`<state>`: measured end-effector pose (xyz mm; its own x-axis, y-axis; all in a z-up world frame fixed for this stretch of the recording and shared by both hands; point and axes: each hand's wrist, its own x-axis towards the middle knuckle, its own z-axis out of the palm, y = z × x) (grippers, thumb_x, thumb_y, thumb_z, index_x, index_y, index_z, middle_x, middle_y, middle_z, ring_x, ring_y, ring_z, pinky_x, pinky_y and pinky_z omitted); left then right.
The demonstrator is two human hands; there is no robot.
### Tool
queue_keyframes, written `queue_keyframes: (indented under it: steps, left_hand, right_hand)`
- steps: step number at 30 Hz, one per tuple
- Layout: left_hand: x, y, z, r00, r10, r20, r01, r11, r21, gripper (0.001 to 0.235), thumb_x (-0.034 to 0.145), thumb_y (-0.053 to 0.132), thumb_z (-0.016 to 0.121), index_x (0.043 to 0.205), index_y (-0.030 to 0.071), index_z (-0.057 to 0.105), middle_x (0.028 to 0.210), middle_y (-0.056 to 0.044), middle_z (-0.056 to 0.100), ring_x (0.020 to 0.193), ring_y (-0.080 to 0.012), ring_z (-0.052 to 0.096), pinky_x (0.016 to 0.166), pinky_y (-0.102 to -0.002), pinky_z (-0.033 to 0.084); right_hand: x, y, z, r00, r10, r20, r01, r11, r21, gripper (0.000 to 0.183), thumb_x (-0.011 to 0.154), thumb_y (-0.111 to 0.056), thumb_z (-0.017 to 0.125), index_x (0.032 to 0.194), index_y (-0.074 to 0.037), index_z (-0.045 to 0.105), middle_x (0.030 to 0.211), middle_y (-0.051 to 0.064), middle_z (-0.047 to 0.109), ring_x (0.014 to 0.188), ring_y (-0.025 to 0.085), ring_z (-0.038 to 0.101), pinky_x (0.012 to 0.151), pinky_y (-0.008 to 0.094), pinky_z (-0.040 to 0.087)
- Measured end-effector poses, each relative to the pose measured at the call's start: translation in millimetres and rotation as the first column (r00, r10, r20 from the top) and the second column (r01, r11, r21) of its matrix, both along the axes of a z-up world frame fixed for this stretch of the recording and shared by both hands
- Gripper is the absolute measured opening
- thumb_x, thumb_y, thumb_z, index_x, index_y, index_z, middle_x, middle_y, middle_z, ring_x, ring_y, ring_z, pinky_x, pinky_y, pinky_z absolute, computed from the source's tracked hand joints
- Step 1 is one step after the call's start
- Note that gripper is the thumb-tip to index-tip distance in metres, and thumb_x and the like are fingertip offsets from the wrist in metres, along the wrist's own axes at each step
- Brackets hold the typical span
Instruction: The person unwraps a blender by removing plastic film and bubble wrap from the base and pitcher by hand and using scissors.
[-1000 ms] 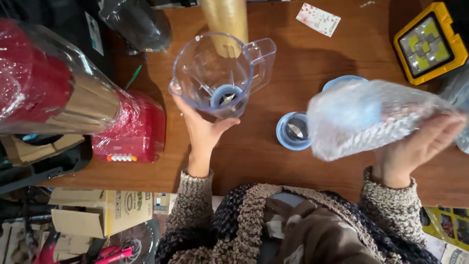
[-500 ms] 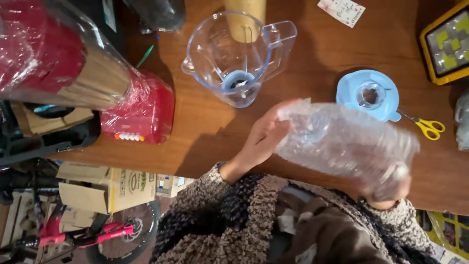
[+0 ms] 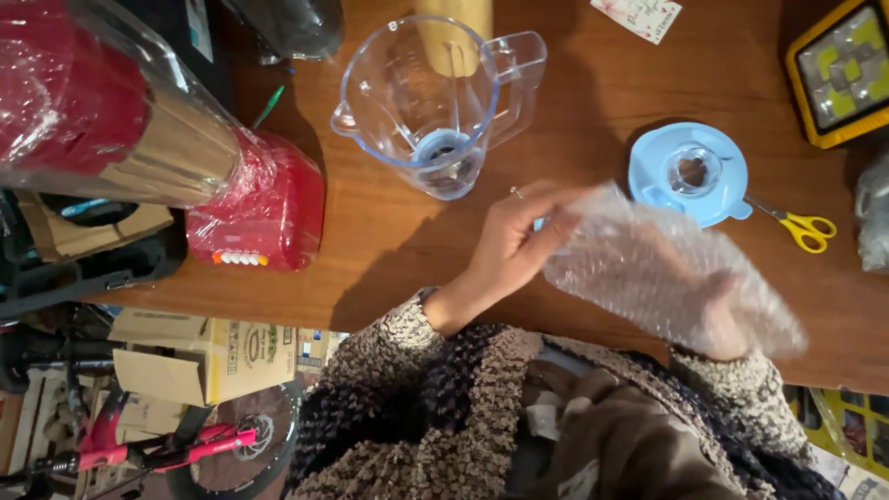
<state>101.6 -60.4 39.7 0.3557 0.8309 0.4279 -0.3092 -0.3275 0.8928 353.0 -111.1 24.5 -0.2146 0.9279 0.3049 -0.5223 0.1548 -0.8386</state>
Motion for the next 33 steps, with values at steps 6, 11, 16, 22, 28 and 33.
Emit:
queue_keyframes:
  steps: [6, 11, 16, 22, 28, 33]
  left_hand:
    - [-9.1, 11.4, -27.5, 0.998, 0.054, 0.038, -0.043, 0.968, -0.249, 0.022, 0.112, 0.016, 0.061, 0.126, 0.001, 0.068, 0.091, 0.007, 0.062, 0.073, 0.0014, 0.046, 0.062, -0.016, 0.035]
    - [-11.2, 7.5, 18.5, 0.999, 0.029, -0.021, -0.032, 0.984, -0.175, 0.028, 0.105, 0.021, 0.066, 0.126, 0.002, 0.064, 0.092, 0.008, 0.062, 0.075, 0.0010, 0.047, 0.064, -0.018, 0.035]
    - [1.5, 6.5, 0.9, 0.993, 0.072, -0.096, -0.074, 0.997, -0.014, 0.027, 0.100, 0.023, 0.071, 0.117, 0.003, 0.067, 0.091, 0.005, 0.063, 0.075, 0.0005, 0.049, 0.064, -0.019, 0.037]
    - [-3.9, 3.9, -1.8, 0.996, 0.062, 0.060, -0.049, 0.978, -0.202, 0.019, 0.105, 0.022, 0.069, 0.110, 0.003, 0.073, 0.084, 0.005, 0.064, 0.074, 0.0008, 0.050, 0.067, -0.018, 0.037]
    - [-16.9, 0.9, 4.1, 0.984, 0.119, 0.134, -0.082, 0.963, -0.257, 0.022, 0.107, 0.023, 0.066, 0.115, 0.004, 0.072, 0.094, 0.006, 0.067, 0.080, 0.0002, 0.053, 0.069, -0.019, 0.041]
    - [-37.4, -1.8, 19.0, 0.927, 0.354, -0.127, -0.329, 0.927, 0.180, 0.011, 0.107, 0.016, 0.072, 0.109, 0.005, 0.069, 0.091, -0.001, 0.067, 0.079, -0.0079, 0.062, 0.072, -0.021, 0.049]
  right_hand:
    - [-8.0, 2.0, 23.7, 0.928, 0.314, -0.199, -0.339, 0.935, -0.103, 0.125, 0.073, -0.097, 0.042, 0.160, -0.010, 0.019, 0.170, 0.015, 0.017, 0.152, 0.043, 0.032, 0.122, 0.077, 0.030]
    - [-3.1, -21.6, 44.0, 0.975, 0.192, 0.112, -0.183, 0.980, -0.084, 0.099, 0.086, -0.058, 0.073, 0.158, -0.004, 0.034, 0.161, 0.019, 0.036, 0.148, 0.037, 0.041, 0.122, 0.065, 0.033]
    - [4.9, -40.8, 7.0, 0.914, -0.189, 0.359, 0.302, 0.909, -0.288, 0.047, 0.094, -0.010, 0.073, 0.138, 0.001, 0.060, 0.132, 0.015, 0.068, 0.125, 0.030, 0.062, 0.109, 0.051, 0.047]
    - [-3.2, -26.2, 9.6, 0.908, -0.356, 0.222, 0.414, 0.847, -0.334, 0.012, 0.098, -0.002, 0.066, 0.109, -0.004, 0.072, 0.105, 0.010, 0.075, 0.098, 0.023, 0.075, 0.086, 0.042, 0.064]
    - [26.4, -29.8, -25.3, 0.828, -0.439, 0.350, 0.502, 0.858, -0.112, 0.004, 0.106, -0.001, 0.070, 0.107, 0.001, 0.073, 0.100, 0.009, 0.076, 0.088, 0.014, 0.069, 0.086, 0.029, 0.056]
    - [1.4, -33.7, 38.9, 0.434, -0.772, 0.465, 0.722, 0.606, 0.333, 0.027, 0.110, -0.012, 0.080, 0.120, -0.001, 0.057, 0.107, 0.011, 0.070, 0.092, 0.015, 0.067, 0.087, 0.028, 0.056]
